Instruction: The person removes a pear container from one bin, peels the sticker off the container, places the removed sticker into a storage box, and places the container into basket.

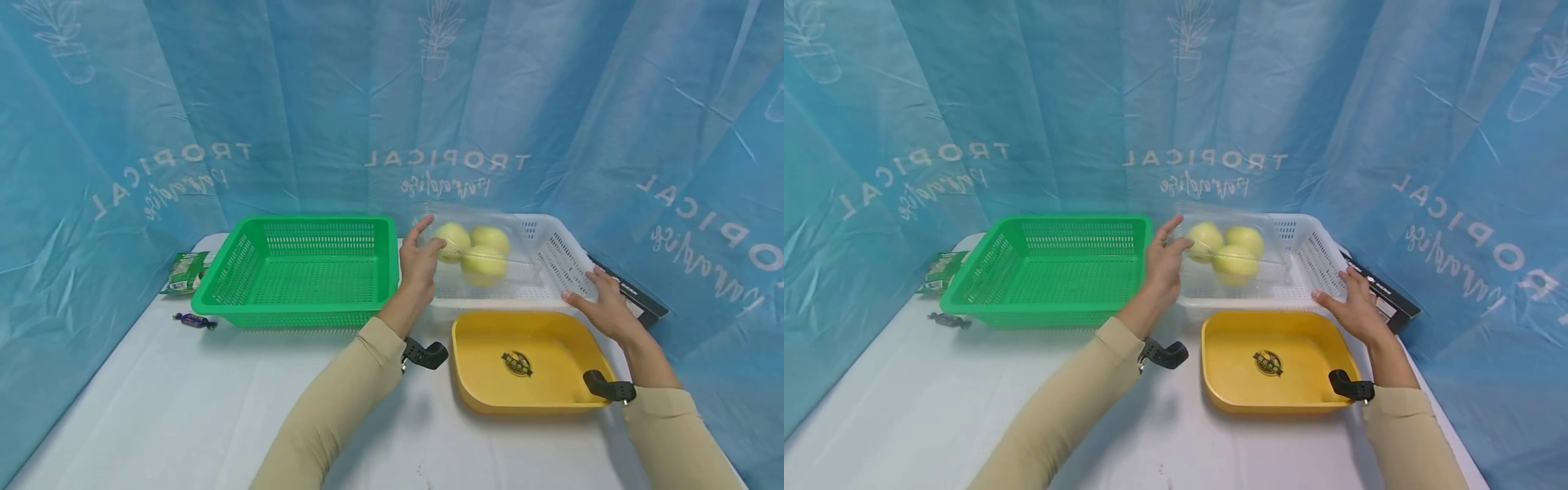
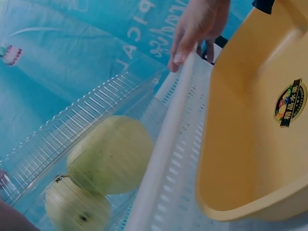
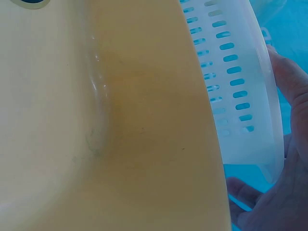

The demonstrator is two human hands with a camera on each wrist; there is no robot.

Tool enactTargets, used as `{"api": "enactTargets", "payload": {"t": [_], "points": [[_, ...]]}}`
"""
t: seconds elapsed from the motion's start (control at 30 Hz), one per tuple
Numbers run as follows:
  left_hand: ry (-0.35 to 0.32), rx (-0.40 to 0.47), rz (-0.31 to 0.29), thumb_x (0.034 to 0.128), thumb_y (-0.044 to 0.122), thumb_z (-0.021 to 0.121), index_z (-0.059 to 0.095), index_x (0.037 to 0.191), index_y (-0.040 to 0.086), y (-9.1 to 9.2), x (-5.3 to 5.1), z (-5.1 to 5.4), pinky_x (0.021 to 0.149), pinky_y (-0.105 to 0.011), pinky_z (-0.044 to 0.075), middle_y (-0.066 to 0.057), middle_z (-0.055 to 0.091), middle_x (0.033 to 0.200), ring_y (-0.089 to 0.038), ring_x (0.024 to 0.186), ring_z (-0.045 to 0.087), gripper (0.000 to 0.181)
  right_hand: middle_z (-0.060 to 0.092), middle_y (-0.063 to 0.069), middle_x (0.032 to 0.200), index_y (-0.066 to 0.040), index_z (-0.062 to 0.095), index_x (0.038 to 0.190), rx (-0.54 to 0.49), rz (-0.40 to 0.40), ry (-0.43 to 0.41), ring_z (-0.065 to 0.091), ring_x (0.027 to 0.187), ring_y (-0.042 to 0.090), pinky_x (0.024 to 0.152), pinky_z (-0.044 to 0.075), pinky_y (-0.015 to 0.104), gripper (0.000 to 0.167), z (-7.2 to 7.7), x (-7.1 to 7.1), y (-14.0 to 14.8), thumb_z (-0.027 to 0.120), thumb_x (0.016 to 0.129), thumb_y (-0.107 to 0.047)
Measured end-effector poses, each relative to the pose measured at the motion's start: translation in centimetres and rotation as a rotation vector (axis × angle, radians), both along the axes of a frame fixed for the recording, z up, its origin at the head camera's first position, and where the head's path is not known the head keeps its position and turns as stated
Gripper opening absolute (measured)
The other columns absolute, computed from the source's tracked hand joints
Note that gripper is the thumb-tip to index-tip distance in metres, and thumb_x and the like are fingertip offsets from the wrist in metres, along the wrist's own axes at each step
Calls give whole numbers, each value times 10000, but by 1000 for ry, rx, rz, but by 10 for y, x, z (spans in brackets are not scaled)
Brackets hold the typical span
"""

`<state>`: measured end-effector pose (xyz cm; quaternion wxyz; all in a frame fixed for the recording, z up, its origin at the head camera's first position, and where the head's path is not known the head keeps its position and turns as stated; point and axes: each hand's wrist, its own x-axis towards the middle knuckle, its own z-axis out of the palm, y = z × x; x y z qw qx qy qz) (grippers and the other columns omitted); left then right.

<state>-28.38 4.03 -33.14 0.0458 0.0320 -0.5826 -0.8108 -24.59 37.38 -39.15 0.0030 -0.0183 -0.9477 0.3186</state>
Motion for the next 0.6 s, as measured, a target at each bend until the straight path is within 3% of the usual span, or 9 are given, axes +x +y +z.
{"api": "enactTargets", "payload": {"t": [0.07,0.17,0.3,0.4,0.43,0.5,0.6], "points": [[-4,-23,-5,852,48,580,550,1316,256,4,-1,-2,496,-224,271,-9,210,1562,-124,500,254,509,-155,248,1554,21,37,1498,0,-2,-3,17,1345,605,967,139,797,966,0,0,0,523,892,-553],[2,-54,0,852,48,578,558,1307,267,10,-3,-5,518,-240,289,-1,214,1559,-110,739,397,505,-156,244,1555,16,34,1499,-3,-5,-10,19,1348,599,967,138,797,962,0,1,0,528,893,-545],[37,-69,9,845,29,577,563,1306,243,18,-7,-10,529,-235,303,-12,238,1552,-153,925,410,509,-162,238,1555,12,31,1500,-4,-10,-9,27,1346,598,965,142,797,965,1,1,0,525,891,-551],[69,-82,5,841,10,568,557,1315,207,24,-11,-16,524,-233,294,-41,242,1547,-216,912,487,513,-160,232,1558,-2,31,1504,-3,-25,-8,44,1339,598,960,155,798,977,0,1,0,533,881,-562],[76,-94,6,839,8,566,562,1309,209,25,-12,-17,526,-231,300,-47,240,1547,-204,1027,497,511,-163,232,1557,-4,29,1504,-4,-28,-8,44,1337,599,957,157,798,978,0,1,-1,534,881,-562],[87,-121,4,838,9,561,565,1305,211,27,-13,-20,529,-233,305,-53,232,1549,-217,1230,435,508,-160,223,1561,-16,30,1508,-2,-38,-9,50,1337,595,954,166,798,984,-1,1,-1,539,873,-570],[96,-162,7,832,20,558,575,1287,247,30,-13,-21,546,-243,321,-41,230,1551,-260,1409,224,510,-158,217,1563,-21,31,1509,1,-42,-6,50,1338,594,950,169,800,991,-2,0,-2,541,867,-579]]}}
